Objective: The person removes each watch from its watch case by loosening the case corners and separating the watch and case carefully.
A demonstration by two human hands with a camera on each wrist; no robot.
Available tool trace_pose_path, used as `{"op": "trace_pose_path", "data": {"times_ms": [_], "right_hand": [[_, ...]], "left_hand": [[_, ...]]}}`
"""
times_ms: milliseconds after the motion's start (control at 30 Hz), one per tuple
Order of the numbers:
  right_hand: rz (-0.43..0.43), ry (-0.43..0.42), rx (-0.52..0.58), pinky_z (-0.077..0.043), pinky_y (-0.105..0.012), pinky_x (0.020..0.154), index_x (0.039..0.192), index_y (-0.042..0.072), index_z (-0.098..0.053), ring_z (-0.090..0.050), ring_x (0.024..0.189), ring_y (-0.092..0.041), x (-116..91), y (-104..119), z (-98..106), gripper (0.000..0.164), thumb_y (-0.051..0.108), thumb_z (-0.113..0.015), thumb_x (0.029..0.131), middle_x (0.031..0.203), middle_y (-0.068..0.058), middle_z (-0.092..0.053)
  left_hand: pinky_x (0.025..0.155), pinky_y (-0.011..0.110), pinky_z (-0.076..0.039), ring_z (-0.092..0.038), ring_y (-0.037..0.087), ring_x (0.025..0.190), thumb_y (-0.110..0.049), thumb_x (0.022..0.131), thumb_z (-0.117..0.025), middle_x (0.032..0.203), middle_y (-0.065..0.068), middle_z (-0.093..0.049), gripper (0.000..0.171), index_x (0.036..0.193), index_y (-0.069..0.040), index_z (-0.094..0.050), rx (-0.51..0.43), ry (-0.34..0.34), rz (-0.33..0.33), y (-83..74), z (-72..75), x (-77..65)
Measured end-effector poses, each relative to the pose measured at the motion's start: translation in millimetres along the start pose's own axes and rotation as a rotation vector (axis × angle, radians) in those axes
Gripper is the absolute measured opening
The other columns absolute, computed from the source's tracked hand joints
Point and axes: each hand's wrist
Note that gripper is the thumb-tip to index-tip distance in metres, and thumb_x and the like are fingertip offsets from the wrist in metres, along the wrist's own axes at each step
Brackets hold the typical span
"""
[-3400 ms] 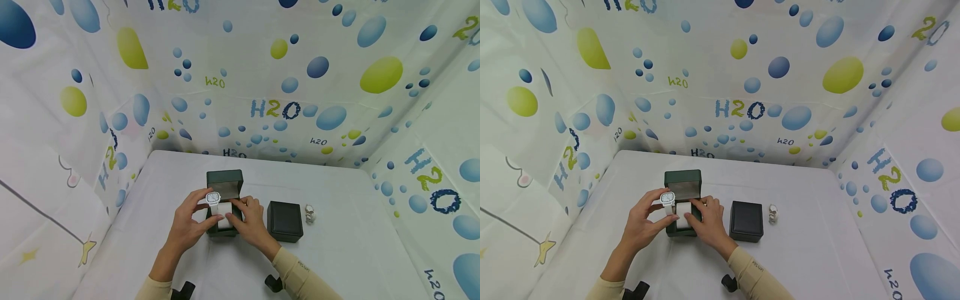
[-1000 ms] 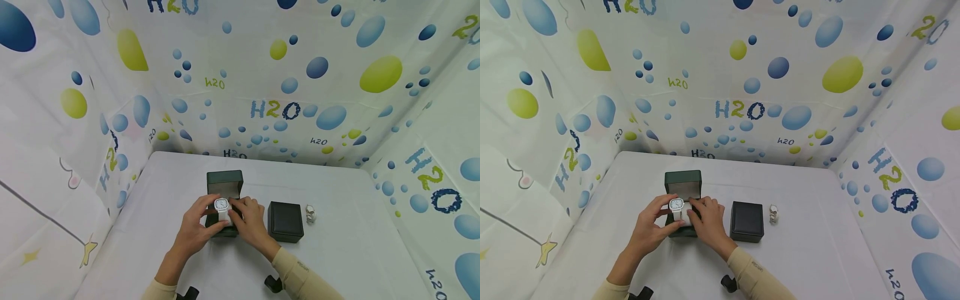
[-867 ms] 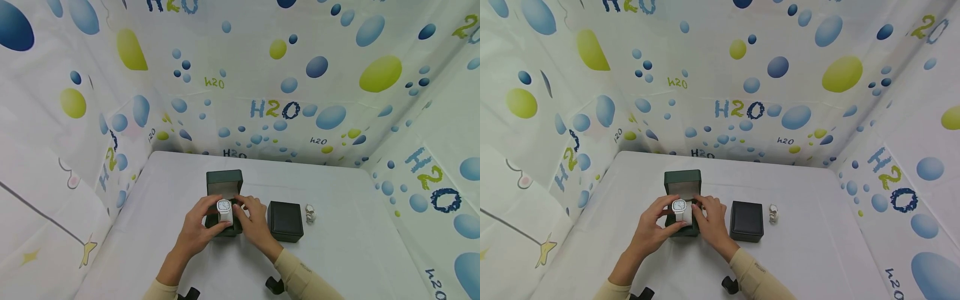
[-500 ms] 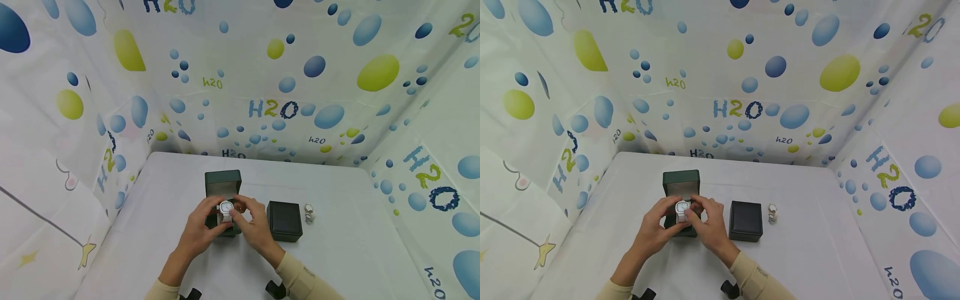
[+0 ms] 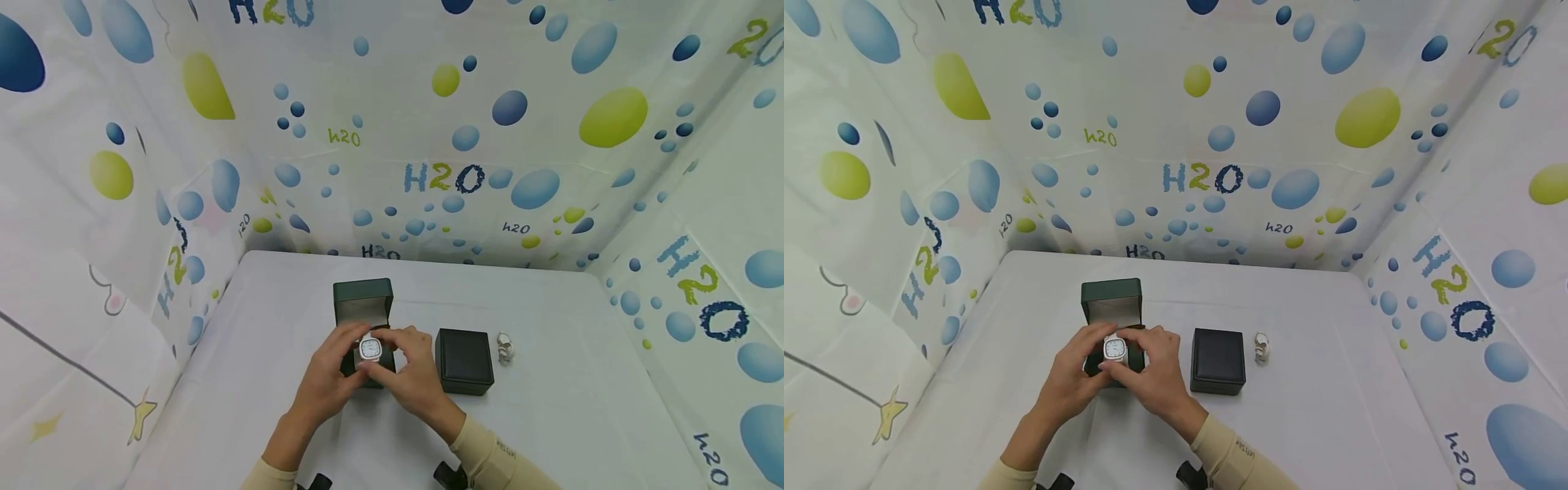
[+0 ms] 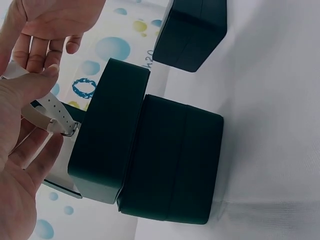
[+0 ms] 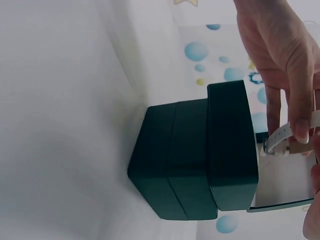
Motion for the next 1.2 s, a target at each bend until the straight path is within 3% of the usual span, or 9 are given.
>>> {"op": "trace_pose_path", "data": {"times_ms": [267, 500, 733, 1033, 1200], "right_hand": [[0.037, -0.033, -0.018, -0.028, -0.039, 0.083, 0.119, 0.018, -0.067, -0.053, 0.084, -0.017, -0.4, 2.1, 0.3, 0.044, 0.033, -0.079, 0.080, 0.094, 0.010, -0.062], [0.062, -0.096, -0.061, -0.031, -0.033, 0.076, 0.119, 0.016, -0.068, -0.051, 0.083, -0.012, -1.7, 0.8, 8.5, 0.044, 0.029, -0.081, 0.079, 0.090, 0.009, -0.062], [0.101, -0.120, -0.053, -0.034, -0.035, 0.079, 0.119, 0.010, -0.069, -0.058, 0.083, -0.011, -2.1, -4.6, 15.6, 0.044, 0.022, -0.081, 0.078, 0.092, 0.007, -0.069], [0.030, -0.118, -0.016, -0.050, -0.030, 0.075, 0.125, 0.012, -0.064, -0.063, 0.087, -0.012, -6.0, -14.3, 29.8, 0.049, 0.018, -0.080, 0.079, 0.103, 0.002, -0.070], [0.001, -0.132, -0.042, -0.047, -0.021, 0.064, 0.125, 0.013, -0.064, -0.063, 0.084, -0.012, -8.3, -22.2, 37.4, 0.049, 0.019, -0.080, 0.079, 0.103, 0.003, -0.070]], "left_hand": [[0.094, 0.026, -0.048, -0.053, 0.015, 0.118, -0.013, 0.079, -0.080, 0.134, -0.001, -0.051, 0.068, 0.140, -0.010, -0.049, 0.009, 0.024, 0.022, -3.0, 0.8, 0.9], [0.094, 0.036, -0.049, -0.051, 0.015, 0.122, -0.029, 0.079, -0.081, 0.137, -0.002, -0.050, 0.072, 0.141, -0.015, -0.048, -0.006, 0.045, 0.032, -3.0, 0.3, 1.3], [0.100, 0.040, -0.045, -0.047, 0.015, 0.128, -0.042, 0.079, -0.078, 0.139, -0.001, -0.049, 0.074, 0.143, -0.023, -0.045, 0.010, 0.051, 0.051, -3.5, -0.8, 1.7], [0.101, 0.041, -0.044, -0.046, 0.013, 0.129, -0.041, 0.078, -0.079, 0.140, -0.004, -0.049, 0.075, 0.143, -0.027, -0.045, 0.001, 0.034, 0.077, -5.5, 2.3, 2.6], [0.101, 0.040, -0.044, -0.046, 0.014, 0.129, -0.041, 0.078, -0.079, 0.139, -0.004, -0.049, 0.074, 0.142, -0.026, -0.045, 0.009, 0.032, 0.069, -4.9, 2.4, 2.4]]}}
Point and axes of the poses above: each hand's wrist, its own x-axis towards the middle knuckle, its own z-axis out of the back of the hand, y = z × x
